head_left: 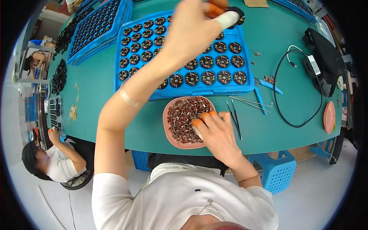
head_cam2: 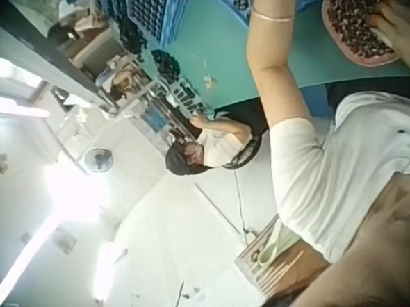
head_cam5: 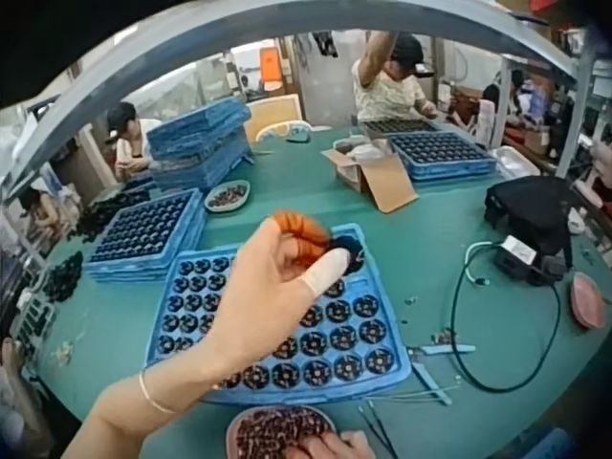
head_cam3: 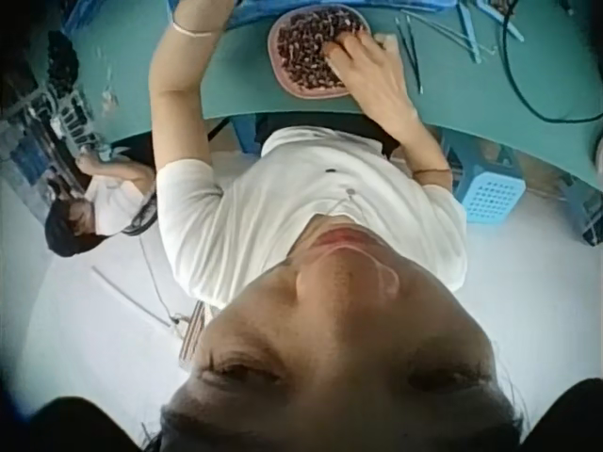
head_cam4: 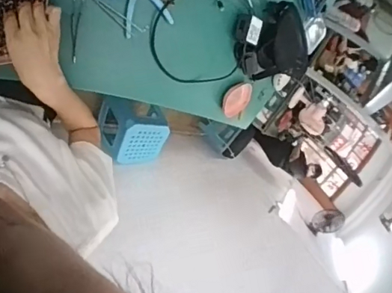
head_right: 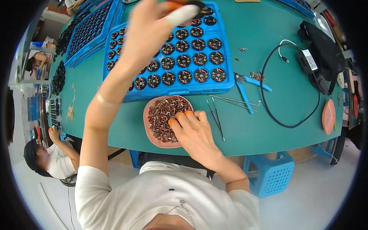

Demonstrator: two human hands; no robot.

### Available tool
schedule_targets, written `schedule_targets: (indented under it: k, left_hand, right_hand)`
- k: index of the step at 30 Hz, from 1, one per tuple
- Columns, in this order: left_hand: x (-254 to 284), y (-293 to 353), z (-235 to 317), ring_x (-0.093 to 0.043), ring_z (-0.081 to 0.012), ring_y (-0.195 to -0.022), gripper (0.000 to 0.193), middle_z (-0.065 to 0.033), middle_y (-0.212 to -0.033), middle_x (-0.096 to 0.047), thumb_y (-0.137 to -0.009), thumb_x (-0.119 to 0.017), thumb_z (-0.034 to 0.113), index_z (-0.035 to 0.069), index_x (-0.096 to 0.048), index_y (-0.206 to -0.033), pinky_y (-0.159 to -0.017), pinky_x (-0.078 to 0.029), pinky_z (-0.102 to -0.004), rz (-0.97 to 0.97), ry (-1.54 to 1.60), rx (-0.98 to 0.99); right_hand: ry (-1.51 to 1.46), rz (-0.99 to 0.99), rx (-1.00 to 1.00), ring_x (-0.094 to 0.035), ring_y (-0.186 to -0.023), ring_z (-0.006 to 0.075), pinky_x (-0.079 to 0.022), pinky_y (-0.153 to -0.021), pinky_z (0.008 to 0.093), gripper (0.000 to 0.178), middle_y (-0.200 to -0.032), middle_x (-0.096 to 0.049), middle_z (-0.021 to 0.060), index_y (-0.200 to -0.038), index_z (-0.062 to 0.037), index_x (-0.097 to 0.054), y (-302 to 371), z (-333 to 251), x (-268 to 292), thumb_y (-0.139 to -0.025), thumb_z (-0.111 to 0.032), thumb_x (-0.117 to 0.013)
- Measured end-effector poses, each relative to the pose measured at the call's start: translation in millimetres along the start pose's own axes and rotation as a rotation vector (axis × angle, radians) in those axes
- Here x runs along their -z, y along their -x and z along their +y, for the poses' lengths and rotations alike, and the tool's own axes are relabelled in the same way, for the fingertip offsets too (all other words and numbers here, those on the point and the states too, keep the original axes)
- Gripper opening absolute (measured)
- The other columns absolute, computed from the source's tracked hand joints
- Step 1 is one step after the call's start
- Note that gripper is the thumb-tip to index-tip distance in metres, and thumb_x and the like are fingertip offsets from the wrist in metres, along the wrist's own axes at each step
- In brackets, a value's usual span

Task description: Assembling small electronic components into circular modules on a production tray.

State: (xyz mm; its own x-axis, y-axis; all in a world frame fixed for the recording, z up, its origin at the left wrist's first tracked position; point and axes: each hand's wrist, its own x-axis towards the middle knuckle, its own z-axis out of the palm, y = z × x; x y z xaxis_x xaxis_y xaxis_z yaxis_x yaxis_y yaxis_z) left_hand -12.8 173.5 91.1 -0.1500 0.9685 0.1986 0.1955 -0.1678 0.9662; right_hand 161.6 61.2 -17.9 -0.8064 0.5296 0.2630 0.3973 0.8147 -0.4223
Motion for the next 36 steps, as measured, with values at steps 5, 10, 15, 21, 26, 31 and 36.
schedule_targets:
  k: [5,10,15,21,26,31,36]
  left_hand:
    - [35.6,98.3,-0.9,-0.061,-0.0152,-0.080,0.018,-0.0073,-0.096,-0.066,-0.086,-0.061,0.001,0.002,-0.063,-0.105,-0.074,-0.050,-0.0306,0.250,-0.161,-0.174]
    - [60.6,181.4,-36.2,-0.058,-0.0124,-0.094,0.022,-0.0089,-0.112,-0.061,-0.096,-0.049,0.007,-0.003,-0.060,-0.112,-0.082,-0.048,-0.0260,0.028,-0.235,0.190]
    - [34.0,209.0,-56.7,-0.059,-0.0112,-0.085,0.016,-0.0062,-0.097,-0.064,-0.093,-0.058,0.009,-0.003,-0.063,-0.102,-0.081,-0.046,-0.0259,0.028,-0.044,0.326]
    - [30.4,209.1,-55.7,-0.058,-0.0075,-0.077,0.016,-0.0027,-0.090,-0.065,-0.085,-0.068,0.010,0.001,-0.067,-0.099,-0.067,-0.046,-0.0211,0.107,0.183,0.332]
    - [18.8,203.8,-48.4,-0.062,-0.0149,-0.095,0.023,-0.0082,-0.102,-0.065,-0.085,-0.067,0.004,-0.003,-0.062,-0.106,-0.084,-0.051,-0.0288,0.153,0.399,0.260]
    - [19.1,202.5,-51.0,-0.062,-0.0134,-0.091,0.019,-0.0073,-0.099,-0.065,-0.086,-0.066,0.003,-0.004,-0.062,-0.104,-0.081,-0.051,-0.0275,0.130,0.427,0.237]
    - [18.7,199.8,-51.0,-0.061,-0.0111,-0.086,0.015,-0.0054,-0.093,-0.066,-0.086,-0.065,0.002,-0.003,-0.063,-0.100,-0.077,-0.050,-0.0252,0.132,0.388,0.243]
  right_hand:
    - [-0.187,0.162,-0.054,-0.055,-0.073,0.0181,-0.036,-0.074,0.0334,0.023,-0.093,-0.062,0.0034,-0.094,-0.0118,-0.067,-5.3,-4.3,-3.8,-0.071,-0.013,-0.073]
    - [-0.467,0.189,-0.177,-0.056,-0.070,0.0192,-0.040,-0.070,0.0309,0.018,-0.088,-0.068,0.0042,-0.093,-0.0081,-0.067,-10.7,-7.4,3.5,-0.076,-0.011,-0.072]
    - [-1.081,0.281,-0.466,-0.057,-0.076,0.0130,-0.045,-0.069,0.0255,0.015,-0.089,-0.064,0.0079,-0.094,-0.0014,-0.065,-17.1,-17.9,11.2,-0.079,0.002,-0.064]
    - [-1.431,0.323,-0.739,-0.054,-0.071,0.0109,-0.043,-0.060,0.0222,0.018,-0.093,-0.059,0.0070,-0.100,0.0027,-0.060,-24.5,-25.1,11.2,-0.083,0.000,-0.058]
    - [-1.503,0.326,-0.648,-0.047,-0.066,0.0092,-0.037,-0.054,0.0218,0.015,-0.100,-0.053,0.0086,-0.097,0.0031,-0.061,-26.9,-28.0,4.7,-0.083,-0.001,-0.059]
    - [-1.425,0.306,-0.550,-0.050,-0.074,0.0103,-0.039,-0.056,0.0217,0.015,-0.101,-0.054,0.0088,-0.096,0.0031,-0.062,-26.7,-24.6,-0.6,-0.082,0.000,-0.060]
    - [-1.311,0.343,-0.557,-0.059,-0.092,0.0139,-0.047,-0.079,0.0264,0.018,-0.104,-0.061,0.0064,-0.098,0.0003,-0.065,-29.4,-33.4,2.2,-0.081,-0.002,-0.068]
